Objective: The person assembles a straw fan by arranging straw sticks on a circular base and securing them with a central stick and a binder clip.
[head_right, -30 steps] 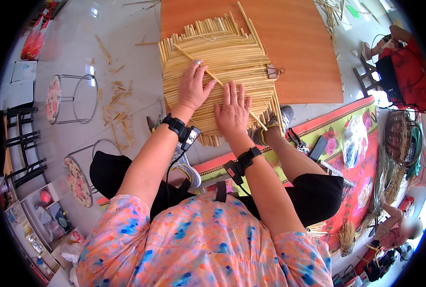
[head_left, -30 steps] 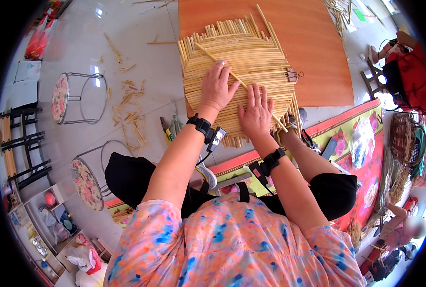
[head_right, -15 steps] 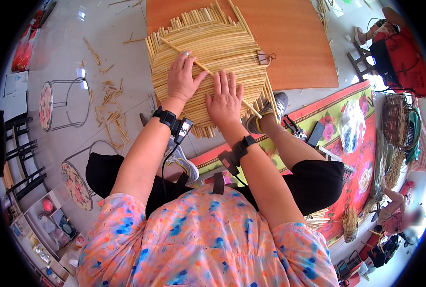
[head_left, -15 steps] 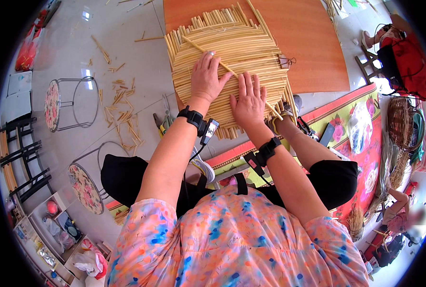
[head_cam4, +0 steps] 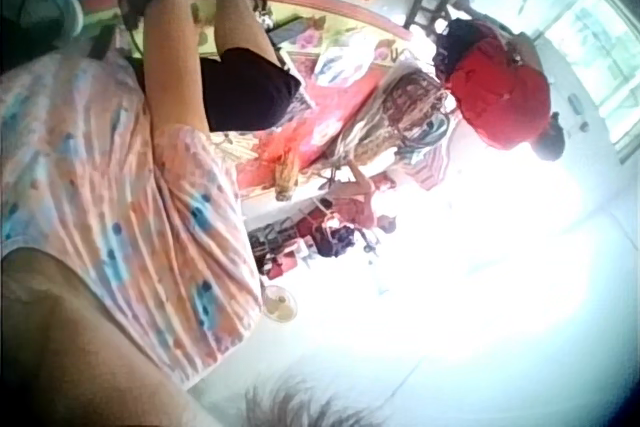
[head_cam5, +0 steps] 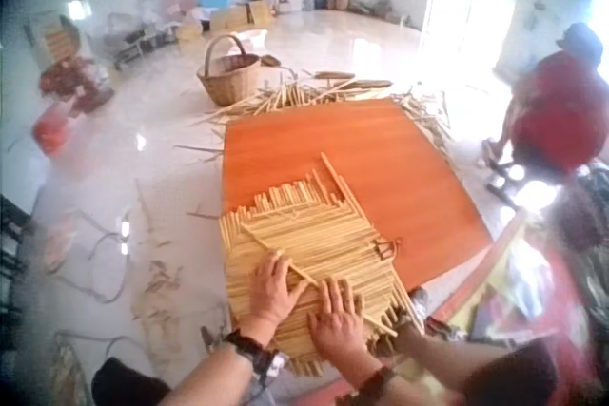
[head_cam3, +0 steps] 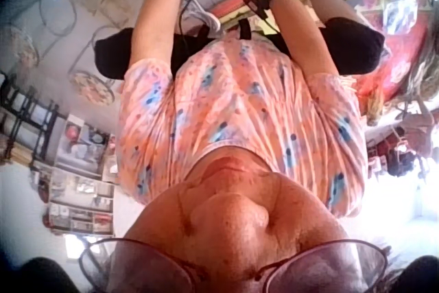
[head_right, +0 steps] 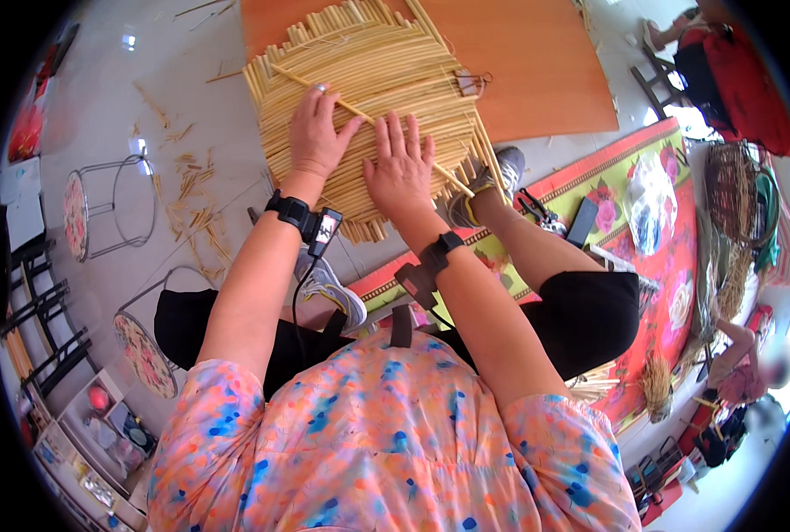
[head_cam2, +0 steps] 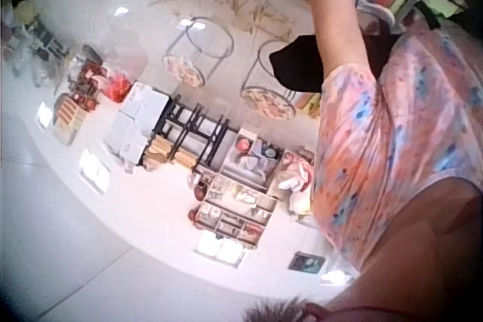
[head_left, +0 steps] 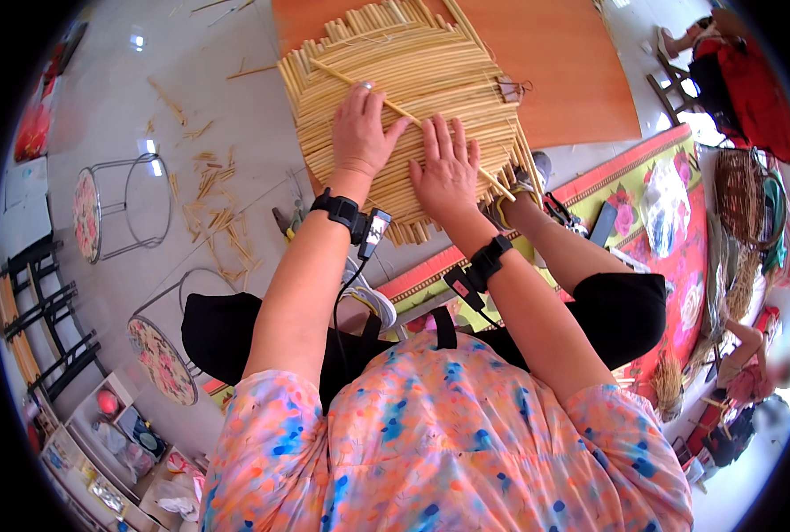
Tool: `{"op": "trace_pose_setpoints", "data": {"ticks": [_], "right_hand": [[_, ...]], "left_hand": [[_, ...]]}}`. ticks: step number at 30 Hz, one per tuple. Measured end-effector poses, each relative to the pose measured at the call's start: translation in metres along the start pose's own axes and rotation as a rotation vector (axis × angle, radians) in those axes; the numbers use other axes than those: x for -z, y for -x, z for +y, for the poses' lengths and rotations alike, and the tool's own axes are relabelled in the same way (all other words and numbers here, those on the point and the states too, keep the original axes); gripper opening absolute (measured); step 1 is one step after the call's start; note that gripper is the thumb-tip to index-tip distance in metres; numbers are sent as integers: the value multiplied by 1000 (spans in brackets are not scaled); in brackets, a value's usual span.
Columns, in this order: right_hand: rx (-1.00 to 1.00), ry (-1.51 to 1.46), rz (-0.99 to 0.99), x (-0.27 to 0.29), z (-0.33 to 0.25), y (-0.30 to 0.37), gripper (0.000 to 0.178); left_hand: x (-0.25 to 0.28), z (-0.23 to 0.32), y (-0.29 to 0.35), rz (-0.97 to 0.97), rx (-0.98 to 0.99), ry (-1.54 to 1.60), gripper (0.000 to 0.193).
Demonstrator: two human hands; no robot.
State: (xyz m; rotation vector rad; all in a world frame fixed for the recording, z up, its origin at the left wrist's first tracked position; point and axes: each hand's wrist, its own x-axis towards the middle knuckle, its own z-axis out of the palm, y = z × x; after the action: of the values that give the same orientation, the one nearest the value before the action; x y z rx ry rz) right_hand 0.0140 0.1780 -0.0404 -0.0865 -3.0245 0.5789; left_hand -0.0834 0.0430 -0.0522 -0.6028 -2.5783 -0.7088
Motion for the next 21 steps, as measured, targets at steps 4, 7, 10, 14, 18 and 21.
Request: {"op": "trace_pose_setpoints", "data": {"ticks": [4, 7, 10, 14, 18, 21], "right_hand": [[7, 9, 9, 0, -1, 0, 68], [-8, -1, -6, 0, 1, 0, 67], [-18, -8, -18, 0, 1, 0, 67], [-17, 4, -34, 1, 0, 0, 67], [-4, 28, 6, -1, 0, 0, 69], [-6, 28, -7, 1, 0, 0, 70]], "left_hand": [[3, -1, -1, -11, -26, -7, 50], [0, 0, 0, -15, -25, -8, 51], [0, -1, 0, -19, -30, -5, 51], [1, 0, 0, -24, -18, -20, 51], [4, 2, -1, -35, -12, -20, 50], [3, 2, 0, -29, -6, -22, 51]]}}
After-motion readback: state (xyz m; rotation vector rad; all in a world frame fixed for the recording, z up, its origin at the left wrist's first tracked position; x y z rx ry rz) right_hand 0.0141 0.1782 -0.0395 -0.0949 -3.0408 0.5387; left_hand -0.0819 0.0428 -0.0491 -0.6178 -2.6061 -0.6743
